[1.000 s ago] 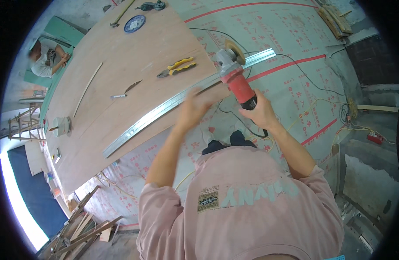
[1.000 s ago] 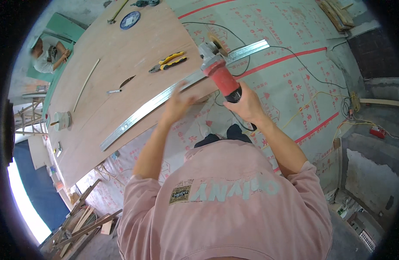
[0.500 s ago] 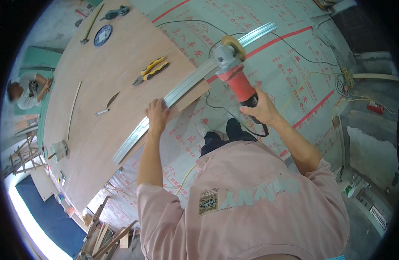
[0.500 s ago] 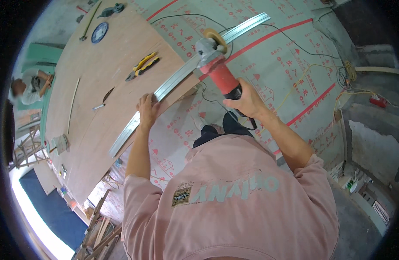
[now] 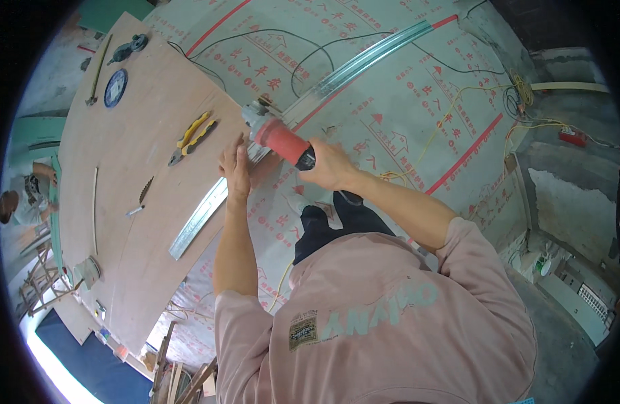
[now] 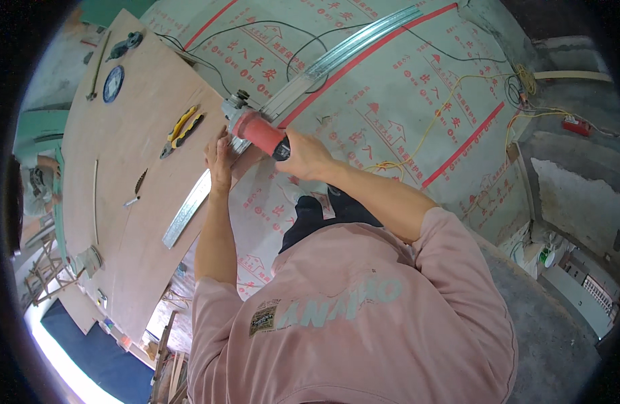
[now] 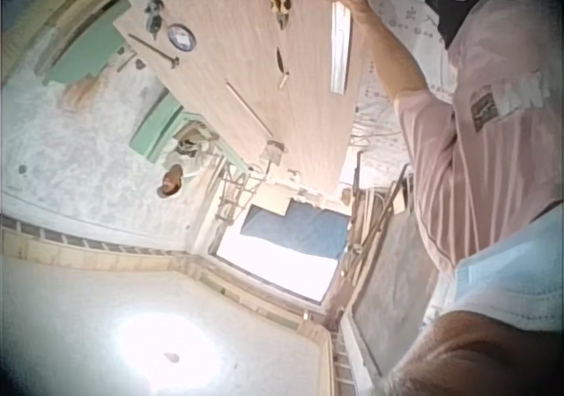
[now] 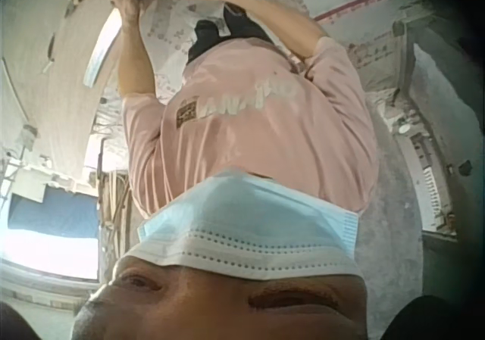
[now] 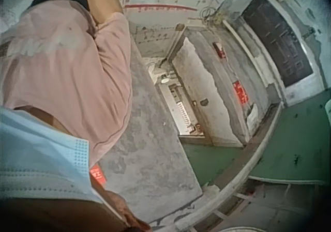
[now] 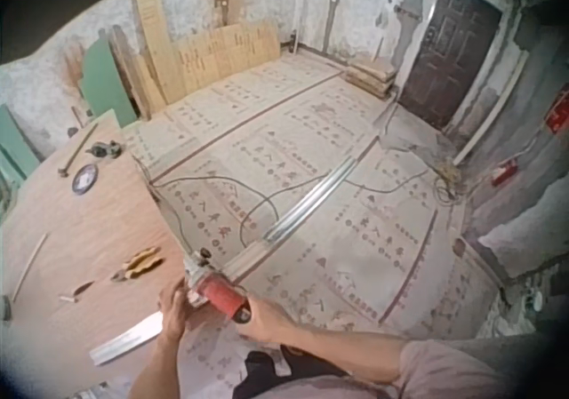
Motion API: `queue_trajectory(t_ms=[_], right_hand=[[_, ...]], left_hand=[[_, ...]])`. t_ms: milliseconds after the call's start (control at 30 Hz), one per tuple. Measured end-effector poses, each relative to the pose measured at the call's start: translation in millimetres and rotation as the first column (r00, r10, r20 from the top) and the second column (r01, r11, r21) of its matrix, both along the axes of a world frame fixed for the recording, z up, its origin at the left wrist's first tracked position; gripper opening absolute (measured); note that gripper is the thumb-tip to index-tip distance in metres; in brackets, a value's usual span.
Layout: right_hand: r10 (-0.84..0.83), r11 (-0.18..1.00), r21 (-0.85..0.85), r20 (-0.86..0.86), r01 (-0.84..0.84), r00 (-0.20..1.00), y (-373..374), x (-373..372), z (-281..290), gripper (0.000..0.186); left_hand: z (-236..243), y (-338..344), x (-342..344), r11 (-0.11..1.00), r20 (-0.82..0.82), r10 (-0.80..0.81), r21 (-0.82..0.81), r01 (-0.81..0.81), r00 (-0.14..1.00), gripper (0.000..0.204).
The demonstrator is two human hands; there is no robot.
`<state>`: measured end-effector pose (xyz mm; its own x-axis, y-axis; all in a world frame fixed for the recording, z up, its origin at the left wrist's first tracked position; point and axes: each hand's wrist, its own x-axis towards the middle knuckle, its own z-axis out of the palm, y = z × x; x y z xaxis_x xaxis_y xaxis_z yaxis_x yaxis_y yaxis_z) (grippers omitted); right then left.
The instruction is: Cutting metal studs with an angle grinder and attaching them to a ceiling frame using a nail gun and hammer.
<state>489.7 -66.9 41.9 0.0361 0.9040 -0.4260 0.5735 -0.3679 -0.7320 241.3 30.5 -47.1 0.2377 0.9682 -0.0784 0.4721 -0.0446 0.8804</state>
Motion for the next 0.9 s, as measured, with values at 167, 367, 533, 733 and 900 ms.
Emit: queue_trajectory(t_ms=[167,367,533,733,900], right_hand=[[0.021,0.999,-0.038,0.027,-0.02,0.999,5,-3,-13,0.058],[0.041,0.997,-0.06,0.03,-0.039,0.999,9,0,-13,0.056],[0.046,0.998,-0.038,0.022,-0.045,0.999,10,2,-15,0.053],[0.032,0.998,-0.046,-0.007,-0.032,0.999,8,3,-11,0.052],[0.044,0.995,-0.09,-0.021,-0.045,0.999,10,4,-6,0.053]], left_hand=[[0,-5,6,0.995,-0.214,-0.011,0.096,0.032,0.977,0.057],[3,-5,17,0.986,-0.446,0.003,0.15,0.071,0.895,0.058],[7,-6,18,0.989,-0.439,-0.004,0.132,0.068,0.899,0.059],[14,-6,21,0.993,-0.427,-0.034,0.085,0.078,0.904,0.061],[14,-6,19,0.992,-0.41,-0.038,0.091,0.083,0.911,0.061]])
